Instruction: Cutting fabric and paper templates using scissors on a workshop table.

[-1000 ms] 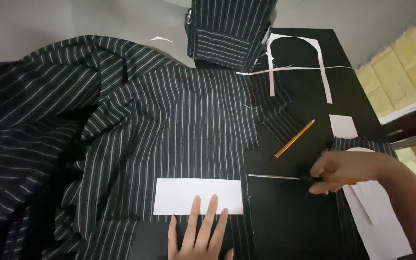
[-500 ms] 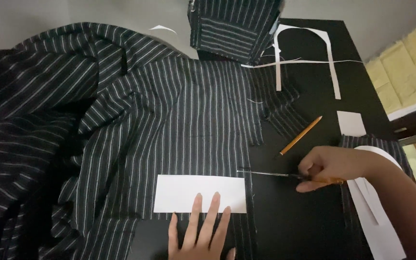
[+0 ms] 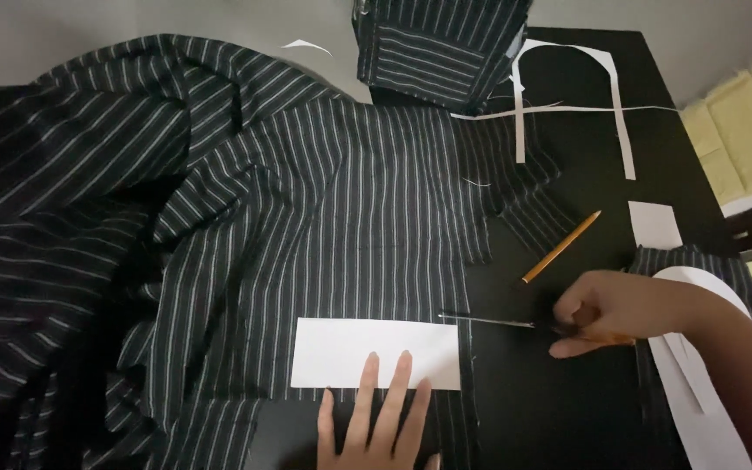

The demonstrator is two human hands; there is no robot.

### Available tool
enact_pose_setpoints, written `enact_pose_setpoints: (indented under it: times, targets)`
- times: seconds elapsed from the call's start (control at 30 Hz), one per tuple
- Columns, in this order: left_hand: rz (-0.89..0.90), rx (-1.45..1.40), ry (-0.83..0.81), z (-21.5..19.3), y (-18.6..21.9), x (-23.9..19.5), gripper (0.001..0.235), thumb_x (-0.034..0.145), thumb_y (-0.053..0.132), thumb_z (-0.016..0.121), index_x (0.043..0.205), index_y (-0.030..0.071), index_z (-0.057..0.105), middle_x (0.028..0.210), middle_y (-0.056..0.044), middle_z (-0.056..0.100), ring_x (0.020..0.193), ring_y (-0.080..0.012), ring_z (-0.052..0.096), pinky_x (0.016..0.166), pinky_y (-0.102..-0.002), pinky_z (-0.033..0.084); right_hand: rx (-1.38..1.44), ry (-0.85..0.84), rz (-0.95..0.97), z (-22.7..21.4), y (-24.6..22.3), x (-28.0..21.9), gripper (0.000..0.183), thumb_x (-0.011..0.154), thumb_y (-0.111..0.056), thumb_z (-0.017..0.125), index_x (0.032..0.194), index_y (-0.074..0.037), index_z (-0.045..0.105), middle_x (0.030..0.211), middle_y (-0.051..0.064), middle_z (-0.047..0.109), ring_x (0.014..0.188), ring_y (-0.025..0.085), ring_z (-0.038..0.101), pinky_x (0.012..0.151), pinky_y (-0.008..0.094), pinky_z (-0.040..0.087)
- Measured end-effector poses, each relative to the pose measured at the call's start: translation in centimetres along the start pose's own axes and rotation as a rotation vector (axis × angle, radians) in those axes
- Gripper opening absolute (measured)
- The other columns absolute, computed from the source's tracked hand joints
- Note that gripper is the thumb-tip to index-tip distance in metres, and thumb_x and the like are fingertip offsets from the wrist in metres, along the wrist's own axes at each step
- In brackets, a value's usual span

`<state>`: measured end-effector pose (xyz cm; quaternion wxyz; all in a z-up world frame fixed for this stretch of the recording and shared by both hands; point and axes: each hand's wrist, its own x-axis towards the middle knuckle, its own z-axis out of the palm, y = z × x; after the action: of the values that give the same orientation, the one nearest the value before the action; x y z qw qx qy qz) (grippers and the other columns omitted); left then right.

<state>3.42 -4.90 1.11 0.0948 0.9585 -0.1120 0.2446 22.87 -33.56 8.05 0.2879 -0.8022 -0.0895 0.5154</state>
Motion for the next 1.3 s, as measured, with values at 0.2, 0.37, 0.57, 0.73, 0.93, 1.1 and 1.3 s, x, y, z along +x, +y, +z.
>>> enact_pose_setpoints:
  times: [0.2, 0.37, 0.57, 0.73, 0.93, 1.1, 1.3]
  targets:
    - [0.036, 0.056, -0.08, -0.3, -0.2, -0.2, 0.081, 0.067, 0.066, 0.055, 0.137, 0.029, 0.042, 0.15, 0.003, 0.035, 0.137, -0.024, 0.033, 0.098, -0.055, 0.035, -0.12, 0.015, 0.118, 0.5, -1.8, -0.6, 0.054, 0.083, -0.026, 0.087, 0.053, -0.008, 0.046, 0.045, 0.001, 0.036, 0.045, 0.011, 0.032, 0.05, 0.027, 0.029]
    - [0.03, 0.076, -0.005, -0.3, -0.1, -0.1, 0.075, 0.071, 0.066, 0.051, 0.135, 0.029, 0.046, 0.144, 0.003, 0.044, 0.131, -0.023, 0.041, 0.096, -0.053, 0.037, -0.101, 0.022, 0.091, 0.9, -2.5, -1.2, 0.055, 0.085, -0.024, 0.085, 0.052, -0.008, 0.043, 0.045, 0.002, 0.036, 0.043, 0.012, 0.033, 0.05, 0.028, 0.03]
    - [0.031, 0.053, -0.014, -1.5, 0.2, -0.2, 0.079, 0.065, 0.061, 0.056, 0.136, 0.027, 0.046, 0.144, 0.003, 0.044, 0.132, -0.0223, 0.04, 0.096, -0.052, 0.039, -0.073, 0.002, 0.053, 0.9, -1.8, -1.4, 0.057, 0.085, -0.012, 0.08, 0.051, -0.008, 0.035, 0.045, 0.003, 0.034, 0.042, 0.013, 0.032, 0.048, 0.028, 0.031]
    - [0.062, 0.013, -0.028, -2.3, -0.3, -0.2, 0.072, 0.074, 0.057, 0.053, 0.138, 0.026, 0.044, 0.146, 0.001, 0.041, 0.134, -0.0237, 0.038, 0.1, -0.051, 0.035, -0.109, 0.019, -0.019, 0.8, -1.6, -2.7, 0.061, 0.086, -0.017, 0.082, 0.054, -0.012, 0.031, 0.049, -0.001, 0.029, 0.046, 0.011, 0.028, 0.051, 0.027, 0.026]
    - [0.082, 0.063, -0.114, -2.4, 0.4, -0.4, 0.072, 0.078, 0.06, 0.043, 0.143, 0.03, 0.035, 0.153, 0.007, 0.029, 0.14, -0.0185, 0.025, 0.103, -0.049, 0.029, -0.492, 0.393, 0.539, 2.5, -0.2, -13.6, 0.035, 0.074, -0.054, 0.066, 0.087, -0.022, 0.072, 0.089, -0.007, 0.071, 0.083, 0.008, 0.064, 0.078, 0.022, 0.045]
    - [0.095, 0.144, -0.104, -1.2, 0.4, -1.3, 0.072, 0.082, 0.064, 0.033, 0.146, 0.032, 0.025, 0.157, 0.007, 0.019, 0.145, -0.0191, 0.015, 0.109, -0.049, 0.019, -0.08, 1.145, 0.722, 6.7, 8.2, -14.6, 0.071, 0.079, -0.06, 0.061, 0.12, -0.003, 0.056, 0.097, 0.019, 0.069, 0.085, 0.034, 0.067, 0.07, 0.042, 0.058]
    - [0.07, 0.201, -0.164, -0.3, 0.5, -1.5, 0.074, 0.076, 0.068, 0.034, 0.143, 0.039, 0.028, 0.154, 0.013, 0.023, 0.142, -0.0146, 0.022, 0.103, -0.046, 0.03, 0.082, 1.12, 0.724, 8.8, 8.0, -16.3, 0.082, 0.067, -0.054, 0.073, 0.124, 0.0, 0.048, 0.084, 0.019, 0.07, 0.083, 0.029, 0.066, 0.068, 0.041, 0.058]
